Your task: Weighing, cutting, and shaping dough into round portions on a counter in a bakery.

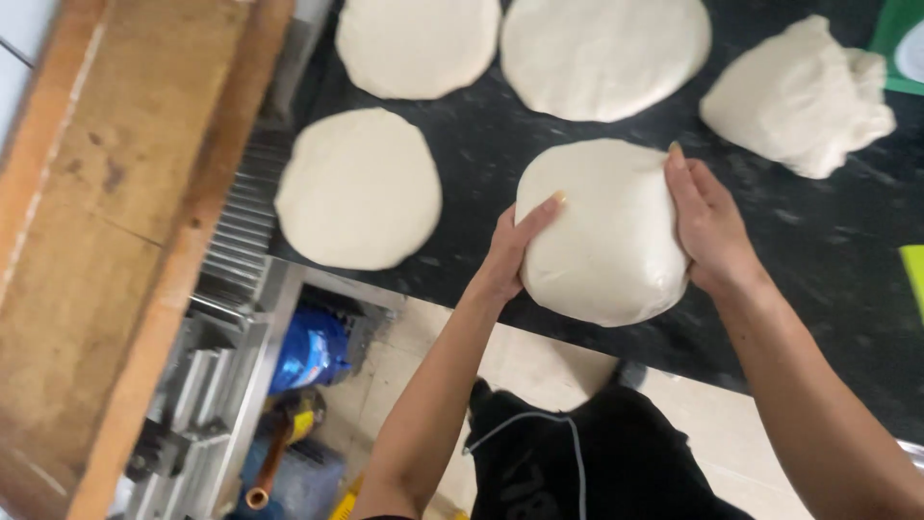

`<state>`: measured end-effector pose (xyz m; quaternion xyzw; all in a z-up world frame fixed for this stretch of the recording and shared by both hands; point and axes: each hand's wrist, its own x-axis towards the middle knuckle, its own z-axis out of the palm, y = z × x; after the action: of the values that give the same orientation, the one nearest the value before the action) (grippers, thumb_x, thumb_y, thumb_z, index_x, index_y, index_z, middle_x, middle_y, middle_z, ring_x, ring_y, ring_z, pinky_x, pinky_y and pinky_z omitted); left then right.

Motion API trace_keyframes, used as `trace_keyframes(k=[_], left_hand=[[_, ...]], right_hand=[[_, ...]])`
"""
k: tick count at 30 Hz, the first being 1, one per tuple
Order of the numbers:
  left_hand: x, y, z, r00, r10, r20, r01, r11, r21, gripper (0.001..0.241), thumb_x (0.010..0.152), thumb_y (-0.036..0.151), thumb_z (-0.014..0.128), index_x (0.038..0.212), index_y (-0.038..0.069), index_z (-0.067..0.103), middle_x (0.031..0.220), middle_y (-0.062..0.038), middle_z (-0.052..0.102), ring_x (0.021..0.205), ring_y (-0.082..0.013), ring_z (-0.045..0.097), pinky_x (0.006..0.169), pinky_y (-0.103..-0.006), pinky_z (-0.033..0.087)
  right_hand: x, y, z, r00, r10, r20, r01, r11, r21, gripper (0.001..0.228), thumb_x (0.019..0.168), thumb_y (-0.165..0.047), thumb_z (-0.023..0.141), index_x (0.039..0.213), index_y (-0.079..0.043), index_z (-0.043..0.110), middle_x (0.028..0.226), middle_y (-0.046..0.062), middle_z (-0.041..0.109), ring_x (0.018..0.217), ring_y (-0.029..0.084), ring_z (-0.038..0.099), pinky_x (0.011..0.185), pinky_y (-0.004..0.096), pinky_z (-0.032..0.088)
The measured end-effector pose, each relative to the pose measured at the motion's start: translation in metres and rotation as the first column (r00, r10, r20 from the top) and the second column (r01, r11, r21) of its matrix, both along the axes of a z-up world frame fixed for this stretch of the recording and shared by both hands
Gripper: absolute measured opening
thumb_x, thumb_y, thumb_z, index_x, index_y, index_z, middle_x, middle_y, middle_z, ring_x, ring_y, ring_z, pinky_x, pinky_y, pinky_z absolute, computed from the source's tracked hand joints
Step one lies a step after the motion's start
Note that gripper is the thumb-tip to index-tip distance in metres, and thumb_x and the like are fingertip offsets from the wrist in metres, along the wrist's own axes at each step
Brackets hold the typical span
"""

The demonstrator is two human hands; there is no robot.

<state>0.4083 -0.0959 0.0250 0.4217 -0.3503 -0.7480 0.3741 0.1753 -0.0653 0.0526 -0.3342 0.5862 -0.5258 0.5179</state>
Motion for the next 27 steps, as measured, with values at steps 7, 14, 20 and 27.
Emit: trace_keyframes(k=[7,14,20,27], left_hand=[[0.088,-0.018,-0.005,0.537,0.183,0.823,0.243,0.901,-0.359,0.094,0.086,0.065,0.067,0.154,0.006,0.040,0.140,-0.023,0.056,0.126,-0.0398,0.057,0.101,-0.0503,0.048],[0.083,-0.049,-0.054,0.680,0.408,0.609,0.335,0.565,-0.754,0.074,0.103,0.058,0.053,0.156,0.006,0.045,0.149,-0.022,0.054,0.140,-0.0376,0.052,0.117,-0.0489,0.043],[0.055,-0.052,0.016,0.796,0.088,0.599,0.470,0.535,-0.702,0.083,0.105,0.068,0.019,0.160,0.007,0.033,0.167,-0.018,0.036,0.156,-0.0348,0.034,0.127,-0.0510,0.028],[0.018,-0.063,-0.045,0.601,0.112,0.792,0.668,0.474,-0.574,0.084,0.105,0.065,0.015,0.166,0.006,0.016,0.171,-0.018,0.017,0.160,-0.0336,0.014,0.128,-0.0562,0.007]], right_hand=[[0.076,-0.041,-0.069,0.625,0.122,-0.771,0.193,0.933,0.304,0.050,0.112,-0.053,0.040,0.130,-0.012,0.063,0.121,0.023,0.068,0.110,0.041,0.064,0.092,0.047,0.047],[0.046,-0.027,-0.068,0.873,-0.039,-0.487,0.226,0.916,0.332,0.071,0.121,-0.050,0.034,0.133,0.016,0.057,0.129,0.046,0.050,0.120,0.065,0.050,0.098,0.068,0.044],[0.124,-0.039,-0.062,0.345,-0.046,-0.938,-0.268,0.952,-0.146,0.059,0.104,-0.037,0.048,0.155,-0.007,0.046,0.154,0.020,0.051,0.151,0.037,0.041,0.128,0.051,0.030],[0.124,-0.055,-0.069,-0.126,0.366,-0.922,-0.113,0.918,0.380,0.104,0.083,-0.055,0.057,0.165,-0.012,0.007,0.172,0.015,-0.001,0.156,0.036,-0.009,0.119,0.066,-0.003]])
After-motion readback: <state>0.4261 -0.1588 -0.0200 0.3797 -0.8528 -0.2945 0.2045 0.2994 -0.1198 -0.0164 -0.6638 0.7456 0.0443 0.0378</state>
